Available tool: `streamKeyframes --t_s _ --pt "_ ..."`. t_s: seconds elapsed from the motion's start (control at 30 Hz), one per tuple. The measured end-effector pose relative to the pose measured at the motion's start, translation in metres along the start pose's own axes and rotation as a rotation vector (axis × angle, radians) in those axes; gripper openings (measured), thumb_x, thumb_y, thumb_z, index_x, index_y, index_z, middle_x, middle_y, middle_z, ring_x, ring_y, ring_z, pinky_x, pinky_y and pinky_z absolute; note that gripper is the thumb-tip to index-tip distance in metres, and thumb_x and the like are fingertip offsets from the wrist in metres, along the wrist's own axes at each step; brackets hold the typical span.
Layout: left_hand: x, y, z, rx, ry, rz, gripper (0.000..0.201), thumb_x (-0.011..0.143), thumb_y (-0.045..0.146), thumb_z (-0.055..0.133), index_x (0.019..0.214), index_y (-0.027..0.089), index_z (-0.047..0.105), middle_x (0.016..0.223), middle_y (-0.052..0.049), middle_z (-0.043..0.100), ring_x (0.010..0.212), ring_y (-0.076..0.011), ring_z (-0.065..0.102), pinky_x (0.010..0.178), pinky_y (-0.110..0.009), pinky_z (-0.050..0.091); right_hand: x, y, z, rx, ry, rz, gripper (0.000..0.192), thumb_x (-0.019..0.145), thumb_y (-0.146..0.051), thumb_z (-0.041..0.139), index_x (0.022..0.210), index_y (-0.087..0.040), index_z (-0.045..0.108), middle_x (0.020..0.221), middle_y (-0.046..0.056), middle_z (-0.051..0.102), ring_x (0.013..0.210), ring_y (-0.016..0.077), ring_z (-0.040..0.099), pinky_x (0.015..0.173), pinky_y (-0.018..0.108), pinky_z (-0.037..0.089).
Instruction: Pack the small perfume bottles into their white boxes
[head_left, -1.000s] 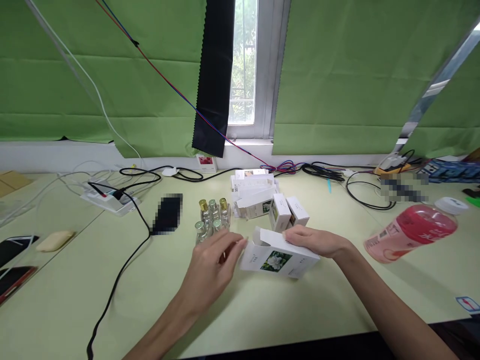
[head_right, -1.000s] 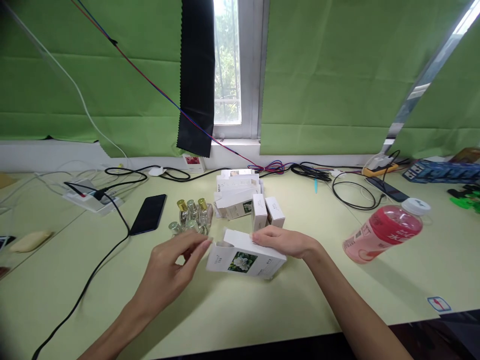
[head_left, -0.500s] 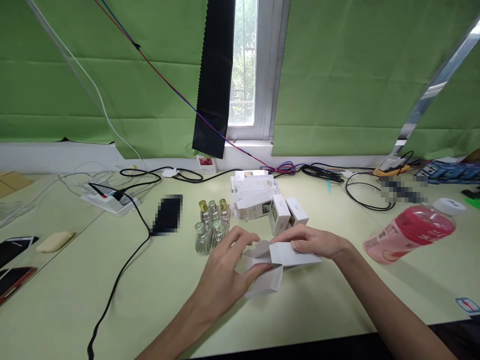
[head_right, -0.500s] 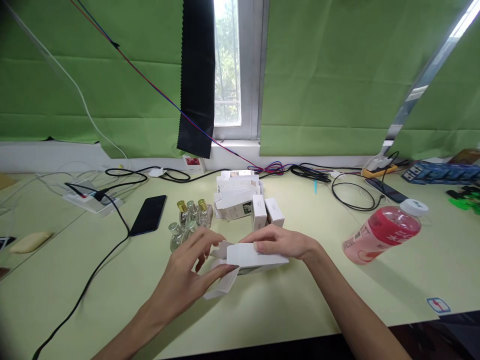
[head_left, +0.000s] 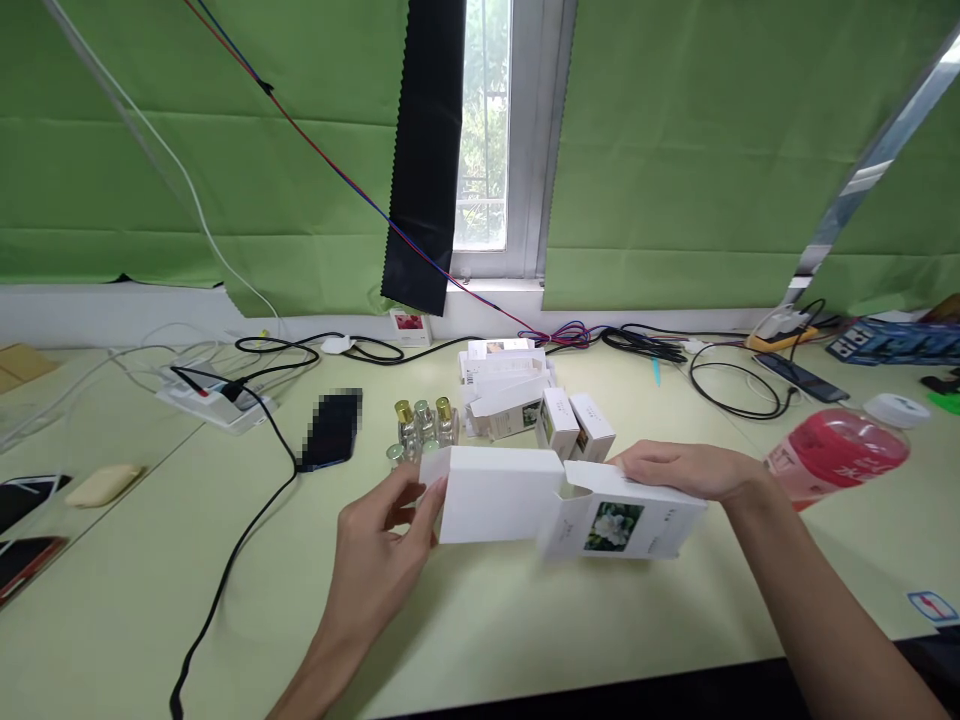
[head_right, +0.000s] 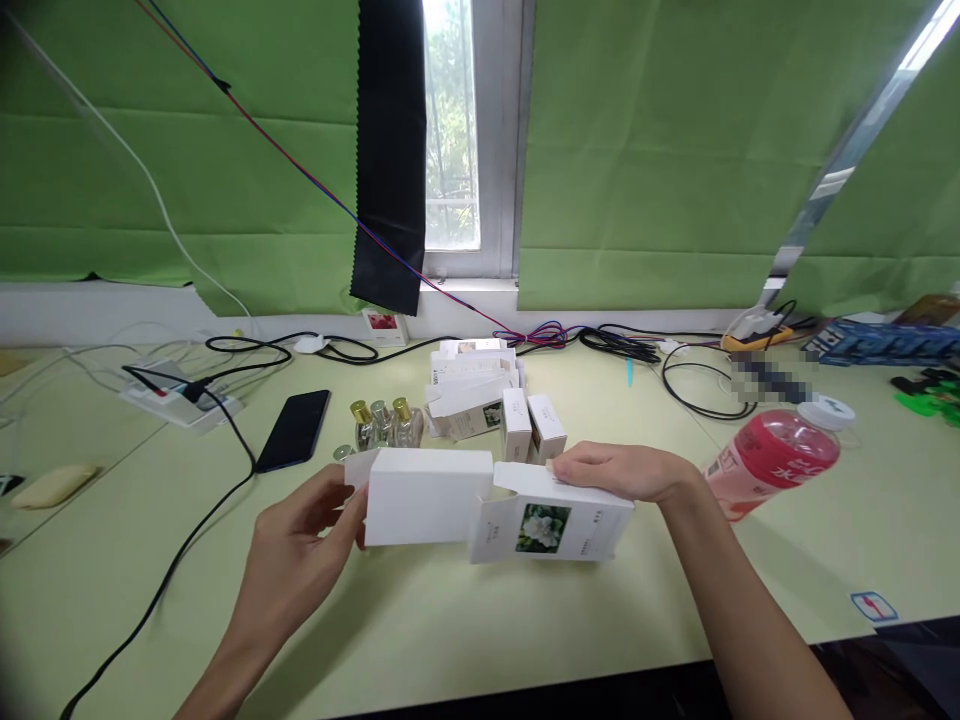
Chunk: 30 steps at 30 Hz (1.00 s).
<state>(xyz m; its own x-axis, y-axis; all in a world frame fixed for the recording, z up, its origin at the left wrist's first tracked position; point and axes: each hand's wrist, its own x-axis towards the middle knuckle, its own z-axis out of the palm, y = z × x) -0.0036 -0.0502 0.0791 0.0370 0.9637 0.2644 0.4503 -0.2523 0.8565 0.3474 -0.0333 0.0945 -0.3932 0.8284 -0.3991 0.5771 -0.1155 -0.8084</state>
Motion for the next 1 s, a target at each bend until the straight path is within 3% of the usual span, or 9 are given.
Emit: streamKeyframes --t_s 0.1,0.27,0.37,0.47,0.53,0.63,0.77,0.87,1.0 --pt "-0.006 -0.010 0.008 -0.024 -0.009 -0.116 0.029 0.089 0.049 0.059 0.091 0.020 0.060 0.069 0.001 0.063 0.047 -0.0123 0.056 0.043 -0.022 0.047 -0.012 -0.002 -0.008 -0.007 -0.008 0.057 0.067 0.076 -0.080 0.058 0.093 -0.019 0.077 0.108 0.010 0.068 0.096 0.0267 0.061 0.076 0.032 0.050" --pt "-0.020 -0.029 0.032 0.010 -0.073 -0.244 0.058 0.089 0.050 0.055 0.137 0.023 0.039 0.071 0.003 0.068 0.046 -0.0179 0.063 0.050 -0.028 0.051 -0.008 0.000 -0.004 0.137 0.058 0.096 0.068 0.070 -0.081 0.066 0.094 -0.017 0.076 0.102 0.009 0.069 0.088 0.0221 0.062 0.070 0.028 0.050" --pt "-0.026 -0.033 0.036 0.216 -0.189 -0.248 0.067 0.094 0.048 0.046 0.153 0.022 0.025 0.062 0.004 0.062 0.053 -0.0222 0.064 0.054 -0.029 0.049 0.004 0.003 0.002 0.327 0.027 0.084 0.067 0.074 -0.079 0.066 0.091 -0.015 0.075 0.089 0.008 0.071 0.075 0.0178 0.063 0.059 0.024 0.048" --pt "-0.025 -0.028 0.029 0.496 -0.371 -0.214 0.054 0.102 0.040 0.033 0.153 0.022 0.035 0.061 0.000 0.061 0.059 -0.0241 0.065 0.057 -0.028 0.043 0.011 0.004 0.006 0.571 -0.029 0.087 0.071 0.083 -0.079 0.055 0.100 -0.013 0.074 0.080 0.009 0.073 0.065 0.0156 0.065 0.049 0.020 0.044" --pt "-0.024 -0.022 0.022 0.661 -0.468 -0.201 0.050 0.103 0.030 0.031 0.151 0.022 0.042 0.064 -0.003 0.063 0.061 -0.0244 0.065 0.057 -0.028 0.038 0.013 0.001 0.006 0.696 -0.055 0.060 0.078 0.088 -0.080 0.043 0.111 -0.012 0.072 0.085 0.012 0.075 0.070 0.0180 0.071 0.051 0.021 0.049" --pt "-0.024 -0.018 0.015 0.857 -0.525 -0.164 0.059 0.096 0.013 0.038 0.154 0.023 0.040 0.067 -0.004 0.066 0.063 -0.0244 0.067 0.056 -0.028 0.036 0.014 -0.007 0.008 0.803 -0.110 -0.055 0.090 0.087 -0.085 0.032 0.128 -0.011 0.065 0.109 0.019 0.075 0.091 0.0277 0.075 0.075 0.034 0.060" --pt "-0.031 -0.020 0.017 0.834 -0.370 0.119 0.049 0.101 0.018 0.039 0.149 0.021 0.047 0.078 -0.006 0.072 0.067 -0.0228 0.071 0.057 -0.029 0.046 0.015 -0.016 0.013 0.893 -0.171 -0.193 0.099 0.081 -0.090 0.035 0.137 -0.012 0.058 0.126 0.023 0.070 0.112 0.0359 0.070 0.101 0.049 0.052" --pt "-0.039 -0.026 0.028 0.707 -0.269 0.497 0.044 0.103 0.042 0.044 0.139 0.020 0.057 0.116 -0.013 0.073 0.103 -0.0269 0.072 0.082 -0.037 0.059 0.016 -0.018 0.020 0.944 -0.152 -0.279 0.089 0.081 -0.081 0.055 0.141 -0.015 0.054 0.137 0.022 0.063 0.122 0.0354 0.065 0.108 0.051 0.046" --pt "-0.047 -0.039 0.050 0.700 -0.396 0.751 0.054 0.103 0.043 0.045 0.151 0.019 0.042 0.151 -0.014 0.052 0.140 -0.0310 0.050 0.114 -0.052 0.045 0.019 -0.024 0.028 0.944 -0.125 -0.361 0.076 0.074 -0.043 0.086 0.138 -0.016 0.055 0.141 0.020 0.060 0.129 0.0342 0.060 0.113 0.051 0.042"
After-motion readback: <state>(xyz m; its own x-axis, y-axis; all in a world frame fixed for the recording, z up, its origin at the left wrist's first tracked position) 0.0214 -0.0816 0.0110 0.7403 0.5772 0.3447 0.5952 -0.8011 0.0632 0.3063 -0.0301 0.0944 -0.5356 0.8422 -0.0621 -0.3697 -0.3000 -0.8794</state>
